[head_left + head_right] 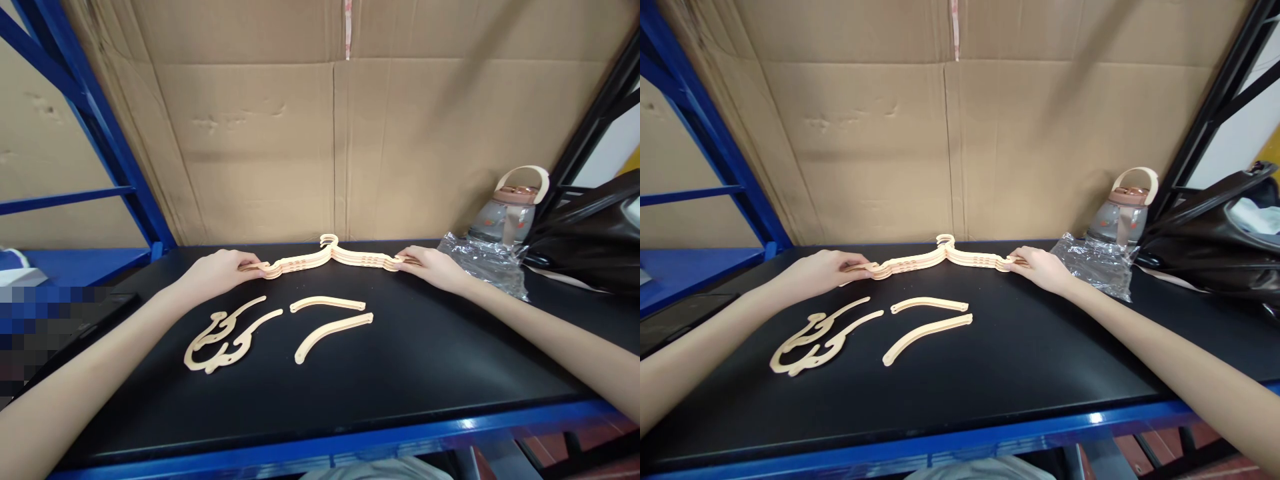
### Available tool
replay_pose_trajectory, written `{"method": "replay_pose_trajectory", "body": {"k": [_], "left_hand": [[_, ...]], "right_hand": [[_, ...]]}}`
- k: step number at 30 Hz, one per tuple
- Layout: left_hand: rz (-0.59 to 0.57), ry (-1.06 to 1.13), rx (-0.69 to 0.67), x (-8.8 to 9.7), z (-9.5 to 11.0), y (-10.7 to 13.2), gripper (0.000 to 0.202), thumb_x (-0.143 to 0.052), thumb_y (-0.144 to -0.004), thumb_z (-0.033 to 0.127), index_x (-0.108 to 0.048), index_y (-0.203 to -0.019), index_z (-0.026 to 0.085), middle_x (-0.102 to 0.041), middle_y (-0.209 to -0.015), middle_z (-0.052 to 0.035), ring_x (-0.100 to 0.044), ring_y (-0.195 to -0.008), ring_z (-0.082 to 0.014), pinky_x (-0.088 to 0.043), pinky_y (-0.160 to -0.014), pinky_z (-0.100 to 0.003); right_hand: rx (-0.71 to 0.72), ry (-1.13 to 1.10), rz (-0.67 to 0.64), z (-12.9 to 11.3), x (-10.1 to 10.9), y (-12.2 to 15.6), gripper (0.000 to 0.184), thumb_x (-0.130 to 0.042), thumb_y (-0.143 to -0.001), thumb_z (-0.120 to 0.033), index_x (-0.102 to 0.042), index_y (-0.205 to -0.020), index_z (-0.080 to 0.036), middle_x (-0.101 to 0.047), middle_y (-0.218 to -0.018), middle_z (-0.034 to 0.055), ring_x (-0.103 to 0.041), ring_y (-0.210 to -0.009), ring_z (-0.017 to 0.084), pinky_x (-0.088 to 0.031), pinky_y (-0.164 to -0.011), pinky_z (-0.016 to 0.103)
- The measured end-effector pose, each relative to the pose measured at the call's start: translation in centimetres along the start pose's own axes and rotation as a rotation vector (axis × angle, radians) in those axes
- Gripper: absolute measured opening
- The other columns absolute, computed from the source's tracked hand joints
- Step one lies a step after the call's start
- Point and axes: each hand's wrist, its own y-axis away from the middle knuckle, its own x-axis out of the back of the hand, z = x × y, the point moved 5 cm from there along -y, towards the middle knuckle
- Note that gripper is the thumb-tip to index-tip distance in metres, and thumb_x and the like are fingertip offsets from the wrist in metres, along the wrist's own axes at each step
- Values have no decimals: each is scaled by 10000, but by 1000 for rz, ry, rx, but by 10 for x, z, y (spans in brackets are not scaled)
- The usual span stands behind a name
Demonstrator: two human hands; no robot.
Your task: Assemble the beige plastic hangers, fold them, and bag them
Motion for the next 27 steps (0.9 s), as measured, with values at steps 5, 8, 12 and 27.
{"method": "replay_pose_trajectory", "body": {"k": [5, 8, 12, 27], "left_hand": [[6, 13, 64, 3, 0, 0, 508, -444, -770, 702, -724, -968, 328, -738, -933, -4, -640, -912, -289, -389, -656, -305], [-18, 24, 69, 3, 0, 0, 549, -447, -741, 744, -730, -933, 315, -736, -894, -14, -641, -883, -288, -384, -636, -304], [-17, 30, 87, 3, 1, 0, 542, -451, -739, 746, -726, -912, 312, -736, -891, -21, -642, -881, -295, -384, -635, -309], [12, -30, 114, 2, 5, 0, 572, -417, -745, 762, -682, -854, 267, -732, -895, -58, -645, -892, -329, -399, -656, -339]], "right_hand": [[-26, 5, 19, 0, 0, 0, 386, -423, -902, -573, -627, -981, -255, -700, -1069, 41, -652, -968, 265, -495, -775, 372], [-34, 10, 26, 1, -1, 0, 379, -432, -900, -575, -625, -967, -255, -706, -1056, 40, -657, -957, 264, -494, -754, 364], [-48, 8, 23, 1, 0, 0, 379, -437, -893, -585, -625, -938, -259, -714, -1037, 37, -665, -936, 263, -495, -738, 362], [-70, -13, -7, 4, 2, 0, 371, -469, -874, -576, -630, -962, -253, -717, -1044, 43, -663, -964, 278, -497, -792, 368]]}}
